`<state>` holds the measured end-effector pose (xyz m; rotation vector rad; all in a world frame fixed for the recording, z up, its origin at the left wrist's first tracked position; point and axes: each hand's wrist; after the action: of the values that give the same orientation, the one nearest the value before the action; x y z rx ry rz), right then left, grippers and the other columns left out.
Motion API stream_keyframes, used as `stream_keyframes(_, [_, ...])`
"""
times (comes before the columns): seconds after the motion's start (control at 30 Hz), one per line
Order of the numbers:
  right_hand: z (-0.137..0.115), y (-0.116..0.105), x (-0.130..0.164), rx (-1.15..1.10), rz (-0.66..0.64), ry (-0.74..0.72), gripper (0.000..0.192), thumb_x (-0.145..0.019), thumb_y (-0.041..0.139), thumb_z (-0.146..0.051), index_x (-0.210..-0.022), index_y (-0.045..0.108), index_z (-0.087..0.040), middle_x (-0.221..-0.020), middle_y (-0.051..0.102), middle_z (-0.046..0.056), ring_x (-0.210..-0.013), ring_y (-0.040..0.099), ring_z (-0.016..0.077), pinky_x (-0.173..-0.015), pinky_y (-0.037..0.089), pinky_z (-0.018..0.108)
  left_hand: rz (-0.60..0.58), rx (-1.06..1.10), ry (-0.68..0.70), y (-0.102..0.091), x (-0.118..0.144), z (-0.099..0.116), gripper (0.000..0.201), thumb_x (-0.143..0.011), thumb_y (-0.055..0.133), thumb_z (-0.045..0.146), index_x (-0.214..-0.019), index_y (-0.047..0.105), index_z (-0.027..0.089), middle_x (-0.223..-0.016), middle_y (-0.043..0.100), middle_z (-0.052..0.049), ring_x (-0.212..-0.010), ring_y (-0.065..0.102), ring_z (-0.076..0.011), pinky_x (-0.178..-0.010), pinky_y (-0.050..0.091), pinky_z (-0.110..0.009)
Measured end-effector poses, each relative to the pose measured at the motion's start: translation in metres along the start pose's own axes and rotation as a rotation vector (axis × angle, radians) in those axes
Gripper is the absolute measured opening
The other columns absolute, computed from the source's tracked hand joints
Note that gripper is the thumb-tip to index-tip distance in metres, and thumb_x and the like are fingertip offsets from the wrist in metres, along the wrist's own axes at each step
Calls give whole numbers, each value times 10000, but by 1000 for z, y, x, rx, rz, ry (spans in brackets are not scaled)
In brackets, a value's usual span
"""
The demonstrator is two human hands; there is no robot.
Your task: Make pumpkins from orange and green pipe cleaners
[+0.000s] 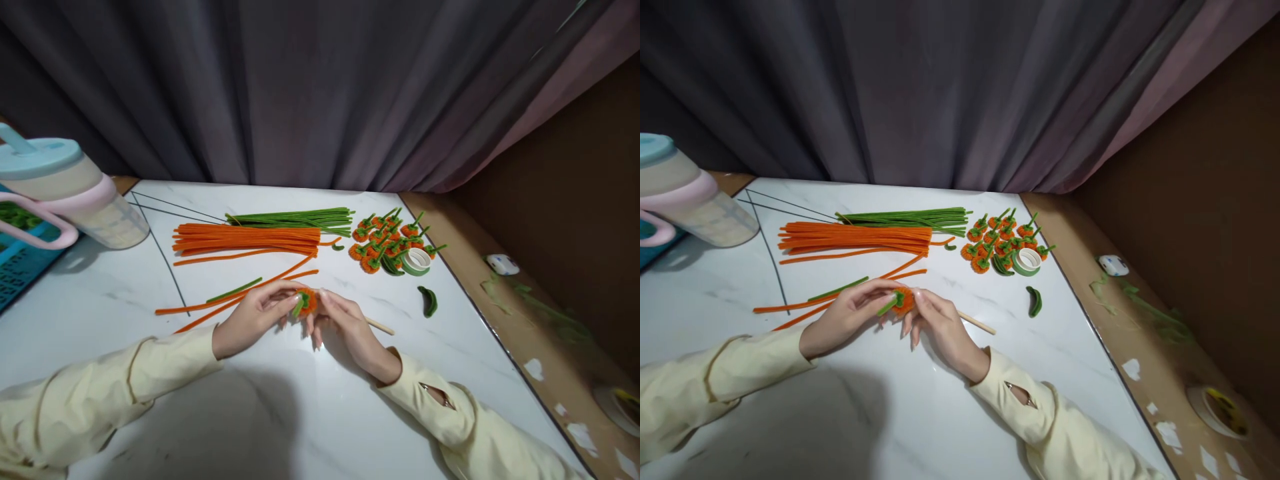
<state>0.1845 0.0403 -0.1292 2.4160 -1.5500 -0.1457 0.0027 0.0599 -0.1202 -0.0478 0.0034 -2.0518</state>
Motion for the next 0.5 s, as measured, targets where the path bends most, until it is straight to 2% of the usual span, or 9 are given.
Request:
stream_keyframes(0.1, [0,0,3,276,138,-168,271,-904,562,-373,-1052,623,-155,-722,612,23,-562,555,112,-523,472,234,44,-22,12,0,0,0,305,-843,615,356,-1069,599,152,-969,663,-83,-808,621,-176,-669,520,-278])
stream_keyframes(0.23, [0,-3,6,714,243,-551,146,-912,533,-196,-1026,623,-191,-948,618,82,-849,601,171,-696,513,278,27,71,8,-1,0,-1,311,-846,617,344,-1094,578,161,-1114,644,-114,-1020,611,-231,-819,517,-339])
stream_keyframes(0.37, [4,-8,10,1003,228,-788,292,-893,471,-56,-1129,560,-203,-995,574,107,-875,578,183,-713,516,300,-103,69,-18,-4,1,0,336,-852,609,285,-1167,571,175,-1175,638,-115,-1092,592,-235,-934,470,-366])
stream_keyframes(0.43, [5,-9,11,1065,170,-840,352,-869,445,-11,-1156,536,-196,-1013,566,114,-897,569,192,-710,519,304,-147,5,17,-5,2,0,354,-835,624,239,-1178,568,173,-1217,619,-115,-1130,575,-234,-977,449,-364])
stream_keyframes(0.5, [4,-8,12,1033,110,-846,370,-855,441,0,-1170,516,-180,-1041,554,123,-949,561,200,-753,525,318,-156,-45,63,-5,2,-1,347,-831,619,210,-1172,571,163,-1243,602,-118,-1149,566,-231,-997,444,-358])
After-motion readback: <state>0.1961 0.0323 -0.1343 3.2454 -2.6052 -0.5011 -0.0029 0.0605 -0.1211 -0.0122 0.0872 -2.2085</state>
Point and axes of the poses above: each hand's wrist, its own x-axis away from the middle knuckle, its own y-axis out of the palm, z = x × y
